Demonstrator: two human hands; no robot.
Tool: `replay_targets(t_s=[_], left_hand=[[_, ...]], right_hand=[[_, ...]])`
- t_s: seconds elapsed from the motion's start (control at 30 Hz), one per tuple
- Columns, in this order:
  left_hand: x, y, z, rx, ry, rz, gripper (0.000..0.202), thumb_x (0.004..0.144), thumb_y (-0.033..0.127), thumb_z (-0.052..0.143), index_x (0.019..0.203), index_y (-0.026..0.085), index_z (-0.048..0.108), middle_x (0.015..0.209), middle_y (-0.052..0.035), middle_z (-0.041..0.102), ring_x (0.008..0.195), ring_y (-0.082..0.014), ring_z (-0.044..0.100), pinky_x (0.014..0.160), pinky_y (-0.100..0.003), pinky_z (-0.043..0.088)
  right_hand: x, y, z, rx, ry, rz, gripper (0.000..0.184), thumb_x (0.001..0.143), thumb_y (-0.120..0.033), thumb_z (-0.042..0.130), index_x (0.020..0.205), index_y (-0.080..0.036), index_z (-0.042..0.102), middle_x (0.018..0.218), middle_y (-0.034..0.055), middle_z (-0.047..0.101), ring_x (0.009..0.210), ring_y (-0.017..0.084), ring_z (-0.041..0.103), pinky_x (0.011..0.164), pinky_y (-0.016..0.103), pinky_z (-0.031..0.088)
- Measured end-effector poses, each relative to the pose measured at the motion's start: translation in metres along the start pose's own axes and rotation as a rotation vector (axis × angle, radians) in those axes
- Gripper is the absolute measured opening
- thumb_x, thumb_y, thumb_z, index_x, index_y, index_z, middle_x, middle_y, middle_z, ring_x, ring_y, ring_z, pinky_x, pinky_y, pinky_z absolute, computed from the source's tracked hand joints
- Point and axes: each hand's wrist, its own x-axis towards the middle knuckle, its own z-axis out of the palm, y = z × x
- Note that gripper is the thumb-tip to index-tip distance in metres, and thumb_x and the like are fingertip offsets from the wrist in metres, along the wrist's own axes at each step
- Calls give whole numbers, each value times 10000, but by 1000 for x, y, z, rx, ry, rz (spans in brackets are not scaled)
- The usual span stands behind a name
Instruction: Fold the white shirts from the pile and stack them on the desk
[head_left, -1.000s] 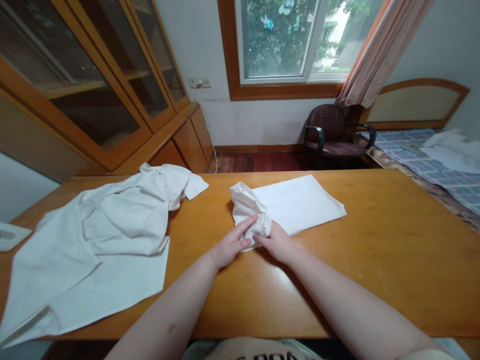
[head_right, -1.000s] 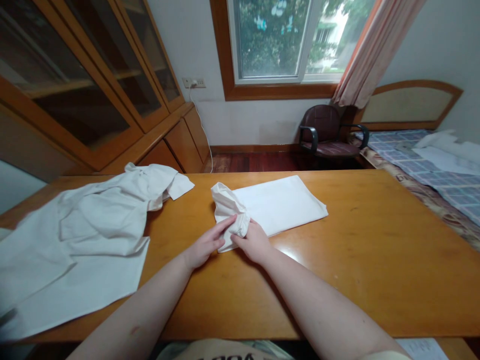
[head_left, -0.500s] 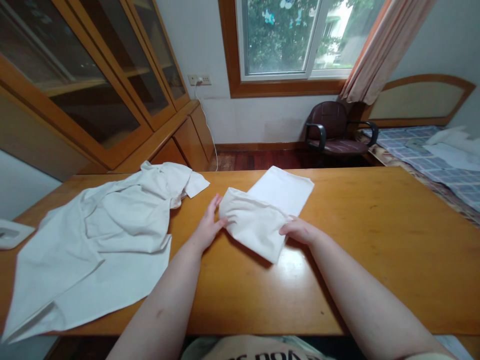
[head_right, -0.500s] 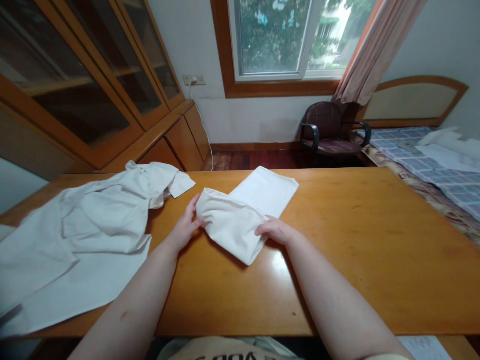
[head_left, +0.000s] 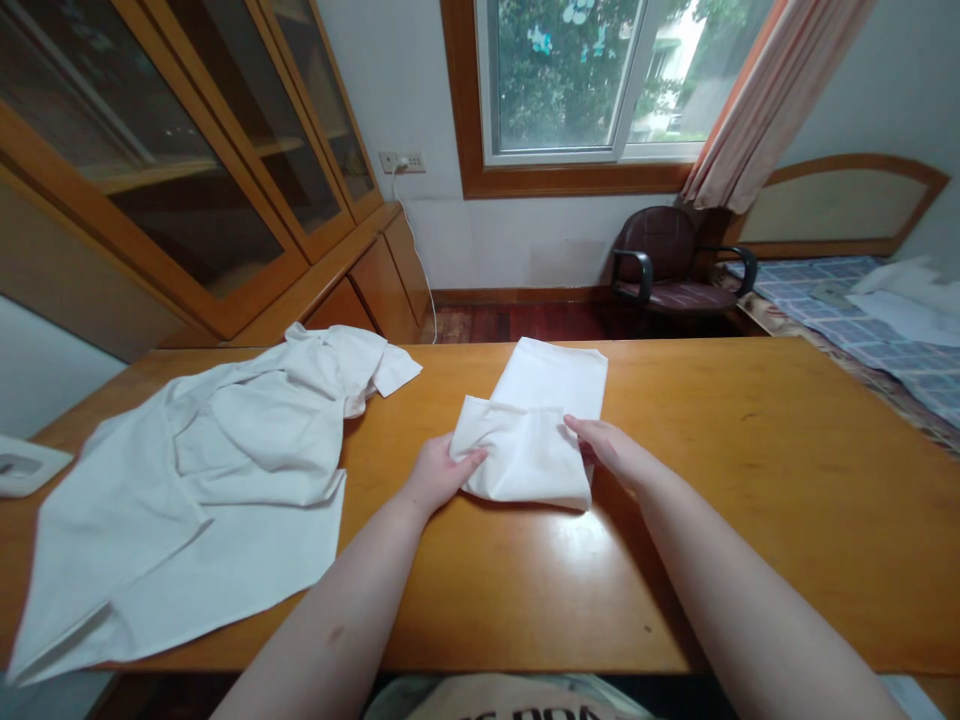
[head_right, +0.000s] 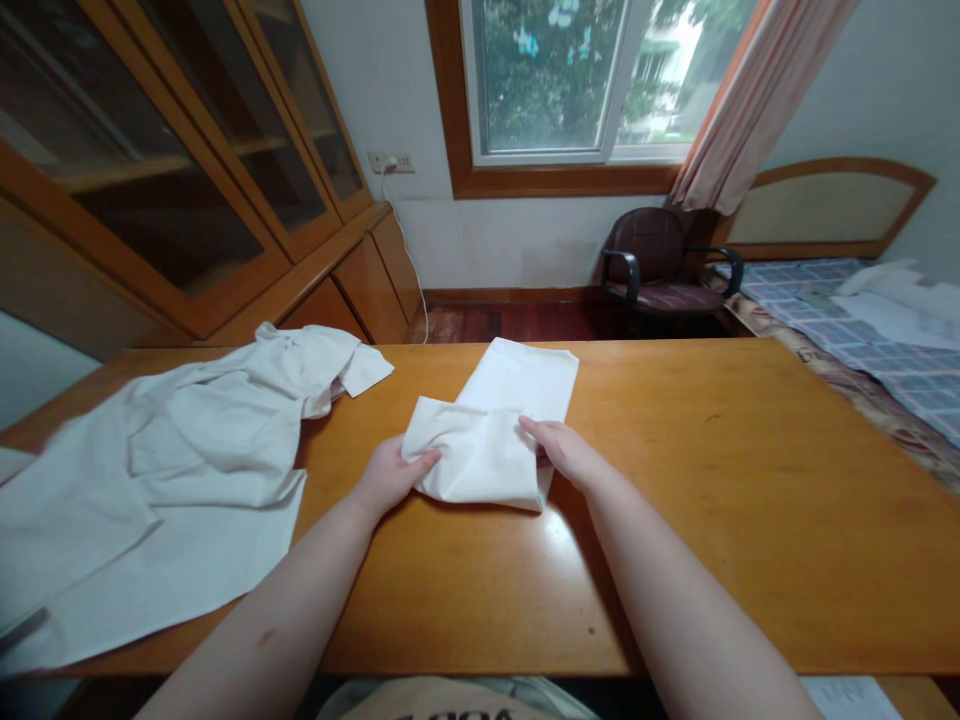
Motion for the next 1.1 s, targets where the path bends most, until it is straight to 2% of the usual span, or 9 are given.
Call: replay_targets(t_s=[0.07, 0.17, 0.27, 0.37, 0.53, 0.7, 0.87, 0.97, 1.1], left_hand=[[-2, 3, 4, 50, -13, 11, 354, 726, 473, 636, 885, 162, 696, 891, -64, 726, 827, -246, 664, 735, -322, 508], [-2, 6, 9, 90, -24, -18, 357, 741, 473, 618, 912, 170, 694, 901, -58, 725, 839, -249, 661, 724, -317, 500], [1, 4, 12, 61, -15, -94, 396, 736, 487, 613, 947, 160, 688, 938, -75, 719, 873, -264, 655, 734, -331, 495], [6, -2, 10, -80, -75, -130, 451, 772, 525, 557, 968, 134, 669, 981, -102, 707, 908, -275, 646, 759, -354, 494], [7, -5, -2, -347, -344, -80, 508, 757, 491, 607, 1111, 126, 597, 1123, -113, 659, 1014, -267, 615, 855, -365, 477], [6, 1, -7, -222, -506, -27, 591, 669, 367, 723, 1194, 162, 545, 1228, -92, 605, 1106, -266, 567, 927, -368, 446], [8, 4, -6, -141, -492, -103, 537, 665, 327, 714, 1158, 169, 572, 1184, -62, 633, 1057, -265, 590, 907, -372, 457], [8, 5, -5, -182, -485, -92, 467, 740, 376, 646, 1151, 163, 588, 1172, -68, 636, 1064, -261, 583, 909, -360, 449], [7, 1, 2, -181, -281, -101, 568, 820, 427, 537, 1302, 131, 482, 1024, -77, 668, 922, -216, 619, 819, -332, 470]], right_hand=[[-8, 0, -2, -203, 9, 11, 357, 666, -514, 680, 692, -159, 670, 686, 64, 683, 639, 206, 614, 586, 294, 456], [-16, 7, -5, -363, 76, 12, 266, 632, -424, 729, 710, -173, 694, 758, 62, 712, 716, 236, 635, 634, 307, 464], [-15, 19, -7, -279, 127, -4, 242, 669, -389, 687, 770, -169, 696, 832, 63, 723, 780, 245, 649, 672, 313, 477], [-13, 27, -10, -149, 119, -20, 291, 675, -400, 670, 824, -151, 689, 865, 81, 724, 806, 252, 656, 695, 328, 490], [-15, 22, -14, 15, 107, -22, 298, 677, -364, 651, 864, -133, 678, 858, 97, 723, 808, 250, 660, 729, 341, 494], [-15, 18, -18, 111, 170, -4, 250, 667, -338, 643, 807, -134, 677, 813, 102, 722, 733, 223, 657, 664, 302, 483], [-9, 22, -20, 89, 214, 3, 218, 660, -322, 641, 753, -127, 674, 762, 101, 715, 666, 205, 640, 605, 278, 455], [-6, 24, -21, 55, 202, -1, 223, 658, -330, 641, 741, -125, 671, 724, 92, 704, 639, 205, 629, 585, 281, 445], [-6, 26, -23, -34, 211, -6, 216, 648, -321, 639, 746, -130, 664, 730, 85, 697, 645, 209, 622, 576, 279, 434]])
